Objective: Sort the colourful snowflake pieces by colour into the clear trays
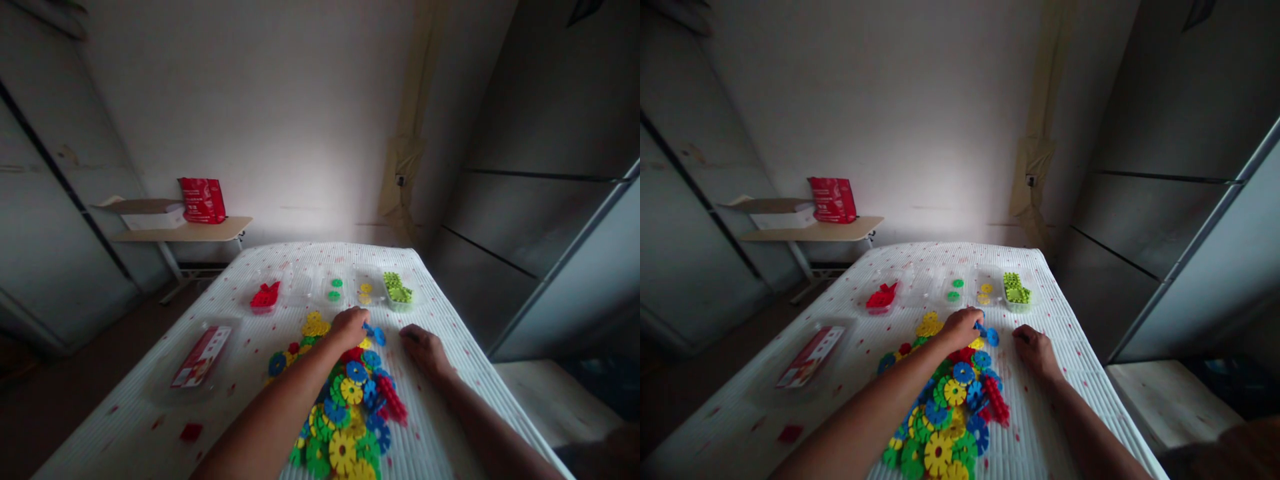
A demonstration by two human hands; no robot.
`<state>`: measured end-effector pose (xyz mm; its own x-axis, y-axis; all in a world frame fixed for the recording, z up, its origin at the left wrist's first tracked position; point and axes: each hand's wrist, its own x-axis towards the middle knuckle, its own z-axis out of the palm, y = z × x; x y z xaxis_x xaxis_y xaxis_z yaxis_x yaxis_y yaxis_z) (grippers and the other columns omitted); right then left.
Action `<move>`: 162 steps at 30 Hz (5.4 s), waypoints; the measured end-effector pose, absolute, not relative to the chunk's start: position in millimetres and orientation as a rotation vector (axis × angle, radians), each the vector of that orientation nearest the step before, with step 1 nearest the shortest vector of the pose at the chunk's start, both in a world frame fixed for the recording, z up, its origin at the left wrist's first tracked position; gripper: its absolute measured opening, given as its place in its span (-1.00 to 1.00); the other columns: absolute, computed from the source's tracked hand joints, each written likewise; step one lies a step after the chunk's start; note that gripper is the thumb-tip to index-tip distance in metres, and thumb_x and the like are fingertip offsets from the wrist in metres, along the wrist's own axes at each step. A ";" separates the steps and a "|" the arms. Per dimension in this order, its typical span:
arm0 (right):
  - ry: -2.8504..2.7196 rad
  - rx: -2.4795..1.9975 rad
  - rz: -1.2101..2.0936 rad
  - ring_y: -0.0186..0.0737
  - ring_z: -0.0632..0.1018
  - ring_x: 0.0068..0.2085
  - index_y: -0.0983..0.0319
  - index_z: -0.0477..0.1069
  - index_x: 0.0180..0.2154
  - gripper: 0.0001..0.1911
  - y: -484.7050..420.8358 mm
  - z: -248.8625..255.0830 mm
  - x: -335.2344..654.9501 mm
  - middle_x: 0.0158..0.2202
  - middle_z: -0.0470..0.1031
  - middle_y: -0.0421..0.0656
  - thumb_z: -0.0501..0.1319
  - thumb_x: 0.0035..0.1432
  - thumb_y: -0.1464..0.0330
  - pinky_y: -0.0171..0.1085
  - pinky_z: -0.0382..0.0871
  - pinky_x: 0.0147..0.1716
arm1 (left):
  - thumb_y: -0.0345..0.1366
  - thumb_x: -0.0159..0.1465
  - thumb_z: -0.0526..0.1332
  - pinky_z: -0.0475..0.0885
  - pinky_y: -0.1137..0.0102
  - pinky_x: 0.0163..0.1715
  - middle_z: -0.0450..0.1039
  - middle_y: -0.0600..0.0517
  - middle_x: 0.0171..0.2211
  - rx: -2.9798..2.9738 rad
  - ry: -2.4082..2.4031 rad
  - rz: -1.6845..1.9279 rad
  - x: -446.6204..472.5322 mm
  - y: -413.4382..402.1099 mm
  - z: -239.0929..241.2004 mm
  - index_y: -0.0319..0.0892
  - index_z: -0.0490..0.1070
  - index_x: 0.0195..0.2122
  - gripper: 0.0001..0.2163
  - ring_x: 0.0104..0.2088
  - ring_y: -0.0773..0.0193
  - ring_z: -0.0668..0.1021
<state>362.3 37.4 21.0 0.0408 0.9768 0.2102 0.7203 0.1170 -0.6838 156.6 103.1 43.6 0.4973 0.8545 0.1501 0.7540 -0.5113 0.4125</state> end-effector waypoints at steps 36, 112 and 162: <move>-1.736 -1.640 0.477 -0.23 0.47 -0.45 0.24 0.41 -0.41 -0.73 35.7 26.1 359.9 -0.49 0.49 -0.16 0.02 -0.05 0.24 -0.30 0.31 -0.44 | -0.46 -0.01 0.17 0.33 0.52 -0.42 0.50 0.02 -0.33 1.756 2.017 1.087 26.5 186.6 86.9 -0.24 0.43 -0.30 -0.79 -0.43 0.37 0.49; -1.970 -1.503 0.192 -0.22 0.51 -0.35 0.23 0.41 -0.40 -0.74 73.8 8.1 323.5 -0.38 0.51 -0.09 -0.03 0.05 0.33 -0.30 0.35 -0.32 | -0.35 0.11 0.06 0.31 0.47 -0.33 0.46 0.06 -0.44 1.900 1.767 1.098 -0.3 54.9 5.8 -0.18 0.42 -0.46 -0.85 -0.39 0.34 0.46; -2.022 -1.569 0.049 -0.24 0.50 -0.35 0.21 0.46 -0.35 -0.72 75.0 -1.7 323.1 -0.34 0.50 -0.11 -0.01 0.09 0.32 -0.33 0.31 -0.36 | -0.32 0.04 0.18 0.35 0.41 -0.24 0.51 0.01 -0.34 2.029 1.640 0.928 0.6 48.5 10.4 -0.16 0.51 -0.31 -0.81 -0.30 0.28 0.49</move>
<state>323.1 75.0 -1.7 -0.1456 0.8992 0.4125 0.8782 0.3094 -0.3646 0.6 48.5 10.4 0.1054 0.9602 0.2587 0.7161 -0.2538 0.6502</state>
